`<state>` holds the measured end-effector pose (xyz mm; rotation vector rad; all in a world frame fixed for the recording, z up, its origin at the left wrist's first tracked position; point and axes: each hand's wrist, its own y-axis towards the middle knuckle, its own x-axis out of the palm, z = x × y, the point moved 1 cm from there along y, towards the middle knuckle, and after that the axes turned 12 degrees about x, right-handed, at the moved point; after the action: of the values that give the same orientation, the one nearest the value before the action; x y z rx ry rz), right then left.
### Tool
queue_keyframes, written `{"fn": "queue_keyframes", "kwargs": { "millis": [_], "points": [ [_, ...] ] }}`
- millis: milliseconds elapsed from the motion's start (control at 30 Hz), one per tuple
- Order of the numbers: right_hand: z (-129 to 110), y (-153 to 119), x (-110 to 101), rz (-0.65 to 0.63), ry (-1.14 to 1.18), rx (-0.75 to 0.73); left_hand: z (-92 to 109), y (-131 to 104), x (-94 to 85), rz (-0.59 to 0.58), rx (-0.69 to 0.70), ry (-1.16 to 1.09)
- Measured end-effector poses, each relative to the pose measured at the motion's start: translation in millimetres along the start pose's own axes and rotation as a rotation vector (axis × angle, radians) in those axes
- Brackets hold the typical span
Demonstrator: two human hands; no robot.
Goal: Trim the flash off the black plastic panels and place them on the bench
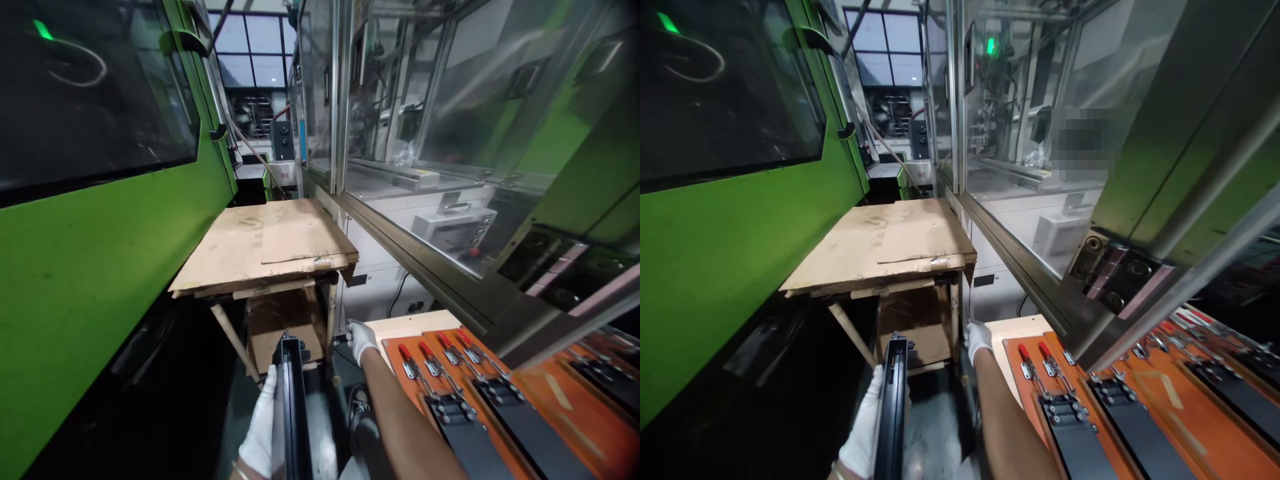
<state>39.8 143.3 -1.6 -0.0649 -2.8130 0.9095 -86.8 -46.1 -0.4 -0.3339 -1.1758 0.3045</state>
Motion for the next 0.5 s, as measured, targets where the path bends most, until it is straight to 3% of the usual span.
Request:
{"fn": "queue_keyframes", "kwargs": {
  "millis": [100,200,267,333,400,500],
  "points": [
    [6,-31,-29,-0.051,-0.097,-0.007,0,6,3.9,0.105,-0.010,0.016],
    [14,-89,-64,-0.221,-0.243,-0.147,-7,12,9.9,0.165,-0.014,-0.002],
    [24,-132,-81,-0.395,-0.468,-0.433,-14,15,14.7,0.146,-0.060,0.024],
    [38,-166,-94,-0.448,-0.635,-0.608,-22,17,19.9,0.130,-0.111,0.097],
    [52,-186,-104,-0.444,-0.743,-0.681,-29,15,25.2,0.135,-0.116,0.161],
    [59,-191,-111,-0.449,-0.800,-0.715,-38,10,30.8,0.155,-0.116,0.228]
  ]
}}
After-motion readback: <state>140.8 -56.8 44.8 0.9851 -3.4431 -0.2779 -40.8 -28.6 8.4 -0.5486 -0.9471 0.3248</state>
